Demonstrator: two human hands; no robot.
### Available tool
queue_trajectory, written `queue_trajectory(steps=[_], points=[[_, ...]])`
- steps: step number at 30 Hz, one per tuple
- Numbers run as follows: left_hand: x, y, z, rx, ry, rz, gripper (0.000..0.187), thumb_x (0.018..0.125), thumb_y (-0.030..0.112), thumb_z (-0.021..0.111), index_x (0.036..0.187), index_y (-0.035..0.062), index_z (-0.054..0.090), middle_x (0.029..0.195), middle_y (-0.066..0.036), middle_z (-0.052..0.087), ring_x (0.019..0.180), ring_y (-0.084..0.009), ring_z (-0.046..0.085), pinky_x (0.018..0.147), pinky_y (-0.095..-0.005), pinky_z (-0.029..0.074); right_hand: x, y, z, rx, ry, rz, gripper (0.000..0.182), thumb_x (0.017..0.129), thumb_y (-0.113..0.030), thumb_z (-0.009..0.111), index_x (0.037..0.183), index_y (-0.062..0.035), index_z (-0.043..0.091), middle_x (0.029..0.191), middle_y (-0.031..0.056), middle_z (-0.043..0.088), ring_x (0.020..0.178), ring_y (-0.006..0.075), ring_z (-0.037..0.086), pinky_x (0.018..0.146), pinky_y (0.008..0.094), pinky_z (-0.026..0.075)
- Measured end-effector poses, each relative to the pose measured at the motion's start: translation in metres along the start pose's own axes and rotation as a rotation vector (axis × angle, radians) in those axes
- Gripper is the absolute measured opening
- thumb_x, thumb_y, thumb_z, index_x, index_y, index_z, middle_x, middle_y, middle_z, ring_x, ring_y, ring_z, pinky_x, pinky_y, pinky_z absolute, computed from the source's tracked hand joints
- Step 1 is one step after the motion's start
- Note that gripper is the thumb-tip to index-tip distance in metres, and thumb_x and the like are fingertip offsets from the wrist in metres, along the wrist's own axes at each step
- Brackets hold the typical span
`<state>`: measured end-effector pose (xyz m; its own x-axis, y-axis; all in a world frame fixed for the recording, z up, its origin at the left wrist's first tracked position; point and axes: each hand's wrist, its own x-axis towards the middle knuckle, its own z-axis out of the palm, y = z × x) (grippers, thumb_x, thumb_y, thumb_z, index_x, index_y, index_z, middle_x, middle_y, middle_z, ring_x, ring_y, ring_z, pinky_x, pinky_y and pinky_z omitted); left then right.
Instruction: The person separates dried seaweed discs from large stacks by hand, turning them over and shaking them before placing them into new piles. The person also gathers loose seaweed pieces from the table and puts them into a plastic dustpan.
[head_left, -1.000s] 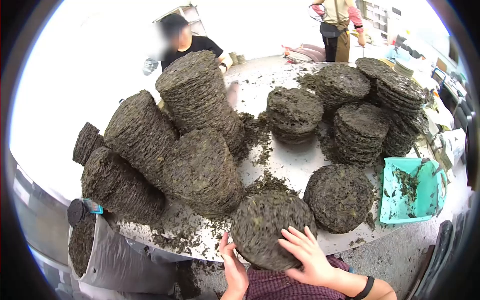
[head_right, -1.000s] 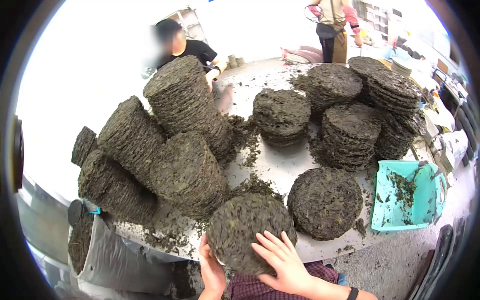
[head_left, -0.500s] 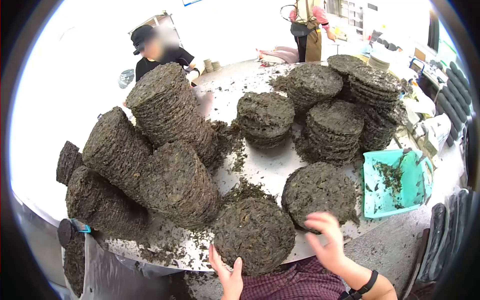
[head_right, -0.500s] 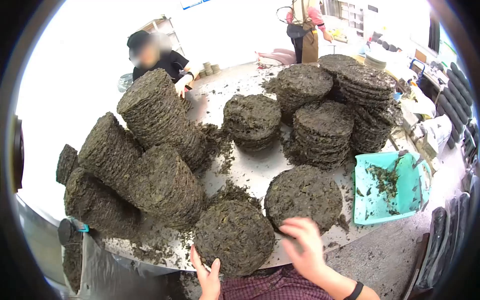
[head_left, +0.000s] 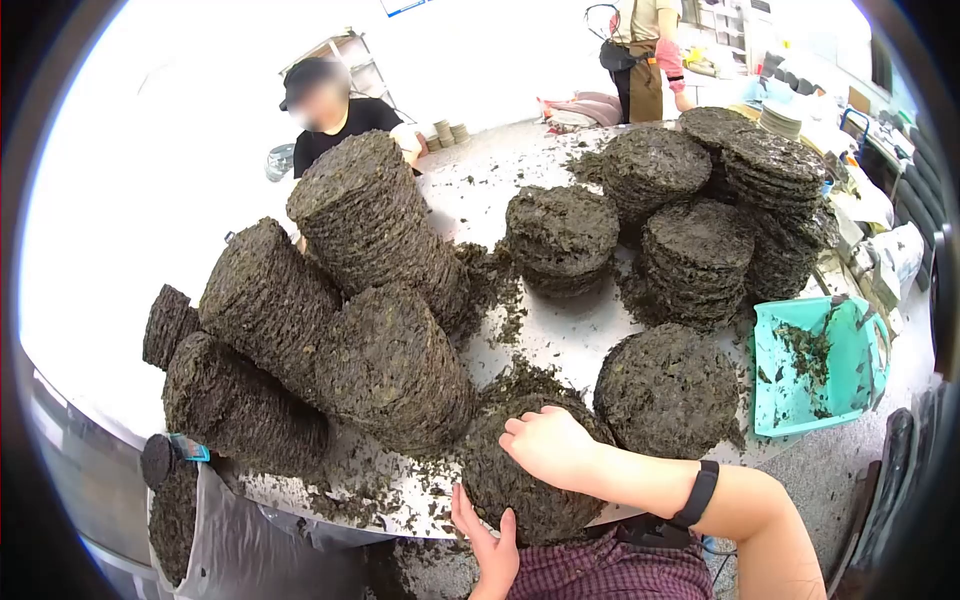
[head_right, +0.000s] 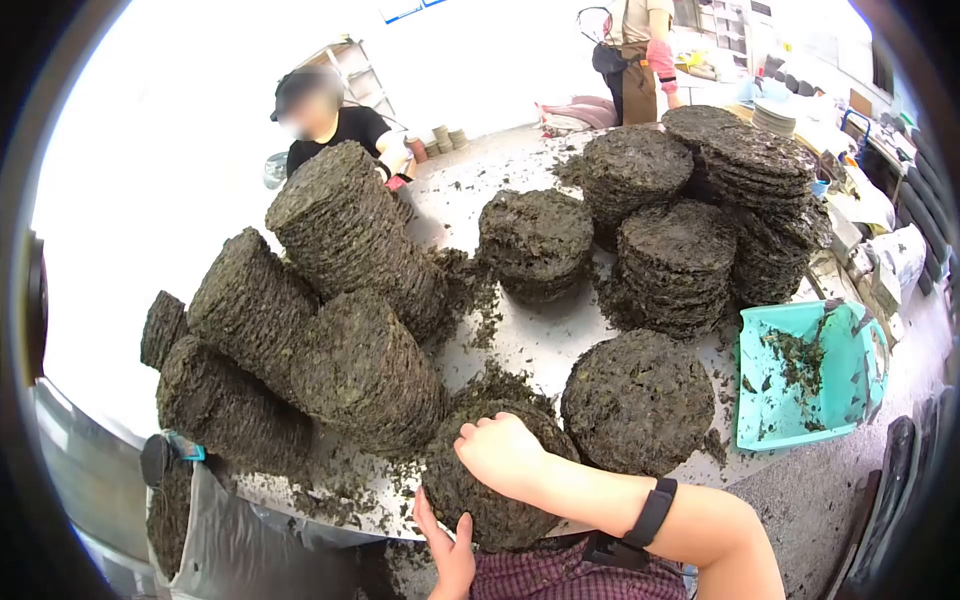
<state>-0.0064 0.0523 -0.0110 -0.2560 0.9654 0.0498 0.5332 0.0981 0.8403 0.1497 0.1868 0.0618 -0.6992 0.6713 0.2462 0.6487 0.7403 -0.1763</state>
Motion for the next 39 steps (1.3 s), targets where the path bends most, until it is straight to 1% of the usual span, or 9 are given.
queue_trajectory(steps=[7, 12, 17, 21, 24, 27, 28, 33, 39], points=[[-0.003, -0.004, 0.002, 0.034, 0.071, 0.063, 0.071, 0.094, 0.018, 0.057, 0.151, -0.0005, 0.02, 0.154, -0.022, 0.019, 0.142, -0.0362, 0.022, 0.116, -0.0457, 0.018, -0.018, 0.013, -0.003, 0.112, 0.162, -0.072, 0.011, 0.08, -0.014, 0.061, 0.088, -0.0057, 0.059, 0.086, 0.0051, 0.062, 0.086, 0.0223, 0.065, 0.076, 0.036, 0.05], [-0.002, -0.021, 0.004, -0.041, 0.063, 0.161, 0.074, 0.096, 0.016, 0.062, 0.154, 0.0087, 0.018, 0.156, -0.019, 0.012, 0.143, -0.0408, 0.016, 0.112, -0.0502, 0.024, -0.138, 0.016, -0.024, 0.529, 0.727, 0.552, 0.005, 0.084, -0.009, 0.069, 0.083, -0.0092, 0.064, 0.084, 0.0047, 0.067, 0.075, 0.0225, 0.064, 0.069, 0.0352, 0.052], [-0.002, -0.019, -0.001, -0.064, 0.094, 0.214, 0.076, 0.093, 0.014, 0.067, 0.153, 0.0061, 0.02, 0.155, -0.017, 0.018, 0.083, -0.0179, 0.041, 0.07, -0.0312, 0.043, -0.286, 0.079, -0.019, 0.682, 1.698, 1.291, 0.04, 0.093, -0.01, 0.061, 0.129, -0.0023, 0.046, 0.13, 0.0109, 0.054, 0.111, 0.0191, 0.054, 0.099, 0.0336, 0.041], [0.004, -0.002, -0.006, 0.275, 0.237, 0.556, 0.076, 0.094, 0.013, 0.065, 0.154, 0.0052, 0.018, 0.142, -0.017, 0.036, 0.073, -0.0136, 0.045, 0.074, -0.0308, 0.044, -0.251, 0.008, -0.025, 0.38, 0.857, 0.916, 0.002, 0.086, -0.007, 0.064, 0.085, -0.0057, 0.062, 0.105, 0.0081, 0.069, 0.099, 0.0249, 0.064, 0.087, 0.0372, 0.048], [-0.004, -0.036, 0.005, -0.123, 0.067, 0.064, 0.074, 0.095, 0.011, 0.063, 0.154, 0.0047, 0.019, 0.091, -0.005, 0.045, 0.058, -0.01, 0.039, 0.069, -0.0303, 0.042, -0.197, -0.027, -0.003, 0.412, 0.477, 0.305, 0.022, 0.08, -0.014, 0.072, 0.098, -0.0106, 0.061, 0.119, 0.0089, 0.065, 0.114, 0.027, 0.06, 0.099, 0.0434, 0.045], [-0.005, 0.036, -0.01, -0.135, 0.067, 0.044, 0.072, 0.098, 0.017, 0.06, 0.155, 0.0037, 0.017, 0.144, -0.019, 0.038, 0.127, -0.0252, 0.047, 0.106, -0.0388, 0.035, -0.14, -0.058, -0.004, 0.412, 0.233, 0.176, 0.055, 0.085, -0.028, 0.072, 0.133, -0.0094, 0.052, 0.146, 0.0123, 0.046, 0.137, 0.0294, 0.042, 0.113, 0.0474, 0.032], [-0.006, 0.05, -0.018, -0.353, -0.02, -0.047, 0.07, 0.1, 0.022, 0.056, 0.155, 0.0046, 0.017, 0.159, -0.019, 0.016, 0.148, -0.031, 0.016, 0.117, -0.0406, 0.019, -0.13, -0.059, 0.005, 0.421, 0.153, 0.162, 0.073, 0.082, -0.03, 0.073, 0.145, -0.0096, 0.042, 0.154, 0.0136, 0.033, 0.143, 0.0308, 0.032, 0.115, 0.0498, 0.028], [-0.011, 0.027, -0.029, -0.415, 0.061, -0.02, 0.071, 0.098, 0.022, 0.059, 0.154, 0.0054, 0.019, 0.158, -0.018, 0.02, 0.145, -0.0341, 0.023, 0.116, -0.0442, 0.023, -0.109, -0.065, -0.015, 0.428, 0.093, 0.168, 0.074, 0.075, -0.018, 0.073, 0.143, -0.0096, 0.044, 0.15, 0.0185, 0.038, 0.14, 0.0345, 0.036, 0.114, 0.0514, 0.031], [0.002, 0.014, -0.013, -0.065, 0.063, 0.075, 0.084, 0.085, 0.009, 0.066, 0.152, 0.0008, 0.017, 0.156, -0.019, 0.023, 0.145, -0.0311, 0.022, 0.117, -0.0416, 0.015, -0.157, -0.03, -0.041, 0.965, 0.875, 0.704, 0.057, 0.091, -0.002, 0.053, 0.145, -0.0011, 0.036, 0.146, 0.0177, 0.044, 0.134, 0.0301, 0.044, 0.112, 0.04, 0.032]])
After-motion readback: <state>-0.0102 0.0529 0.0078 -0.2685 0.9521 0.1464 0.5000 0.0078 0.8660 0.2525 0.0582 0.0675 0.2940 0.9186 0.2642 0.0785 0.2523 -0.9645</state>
